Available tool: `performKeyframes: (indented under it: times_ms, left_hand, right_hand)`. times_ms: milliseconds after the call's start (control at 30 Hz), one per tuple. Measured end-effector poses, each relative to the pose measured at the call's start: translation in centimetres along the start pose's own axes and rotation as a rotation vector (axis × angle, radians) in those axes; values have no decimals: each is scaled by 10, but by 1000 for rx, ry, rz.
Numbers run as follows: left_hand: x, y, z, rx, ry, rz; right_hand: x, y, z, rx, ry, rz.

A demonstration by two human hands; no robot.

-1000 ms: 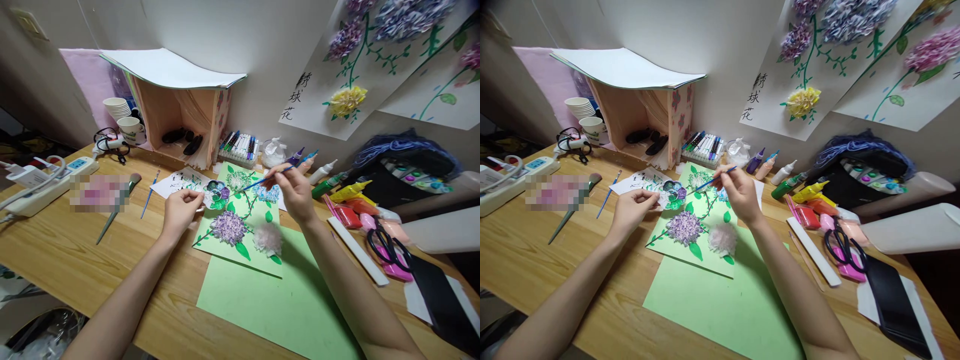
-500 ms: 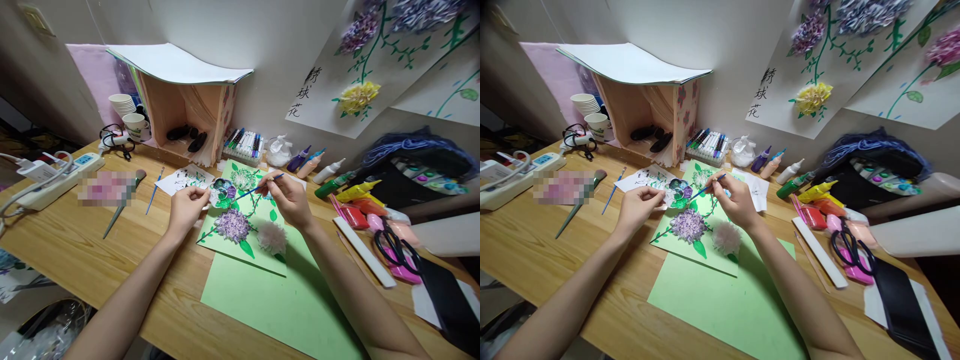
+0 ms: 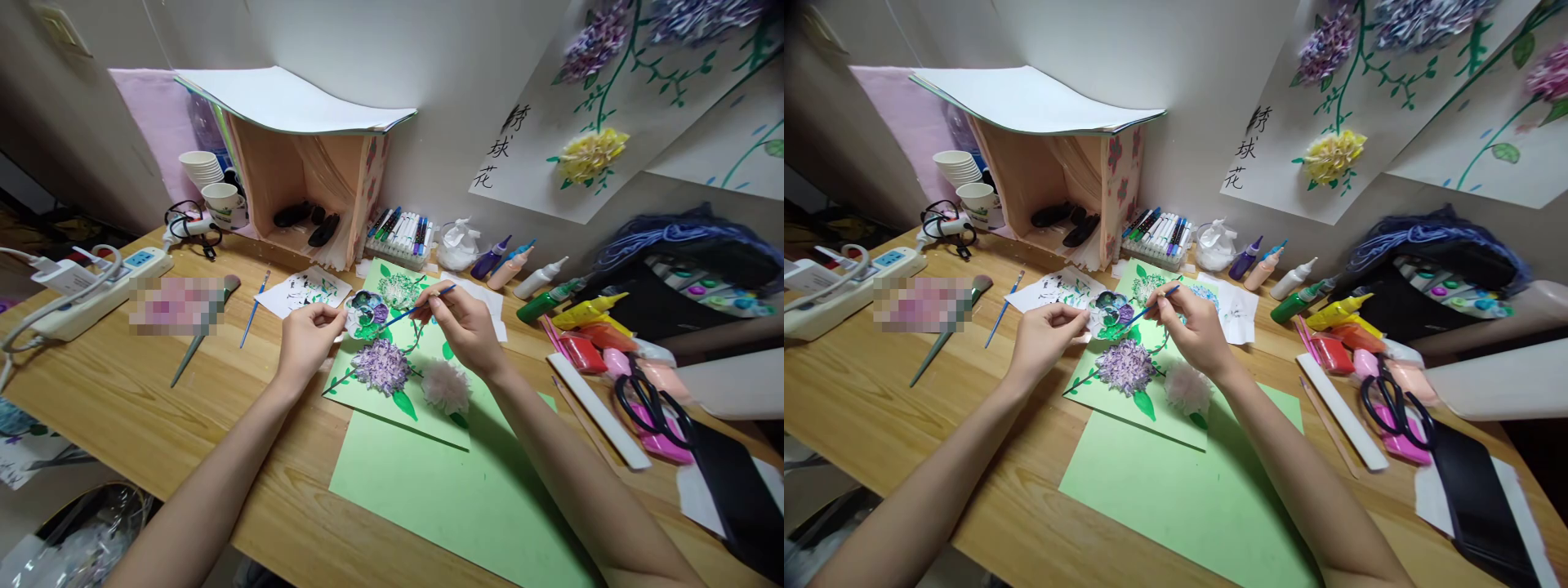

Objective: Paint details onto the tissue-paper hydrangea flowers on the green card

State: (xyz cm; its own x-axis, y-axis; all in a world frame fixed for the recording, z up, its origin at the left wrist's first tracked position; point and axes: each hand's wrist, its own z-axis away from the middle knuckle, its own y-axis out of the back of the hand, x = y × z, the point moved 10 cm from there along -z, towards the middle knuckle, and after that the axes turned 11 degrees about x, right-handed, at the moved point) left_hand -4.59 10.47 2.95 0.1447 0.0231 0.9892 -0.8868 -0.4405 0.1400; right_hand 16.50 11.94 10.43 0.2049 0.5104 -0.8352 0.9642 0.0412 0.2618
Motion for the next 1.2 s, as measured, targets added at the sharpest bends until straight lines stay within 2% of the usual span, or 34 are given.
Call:
performKeyframes:
  times_ms: [300,567,767,933,1200]
  left_hand:
    - [-3,0,0,3,13,-3]
    - [-5,-1,0,-7,13,-14]
    - [-6,-2,0,-11,11,-9]
    - [-6,-3,0,-6,2,-18]
    - [-6,-3,2,-8,28,-6]
  right_hand:
    - [-6,10,-3,72,49,54]
    - [-11,0,1,14,54,82]
    - [-14,6,0,55,75,99]
    - [-10,1,1,7,57,122]
    - [-8,5,-2,24,61,124]
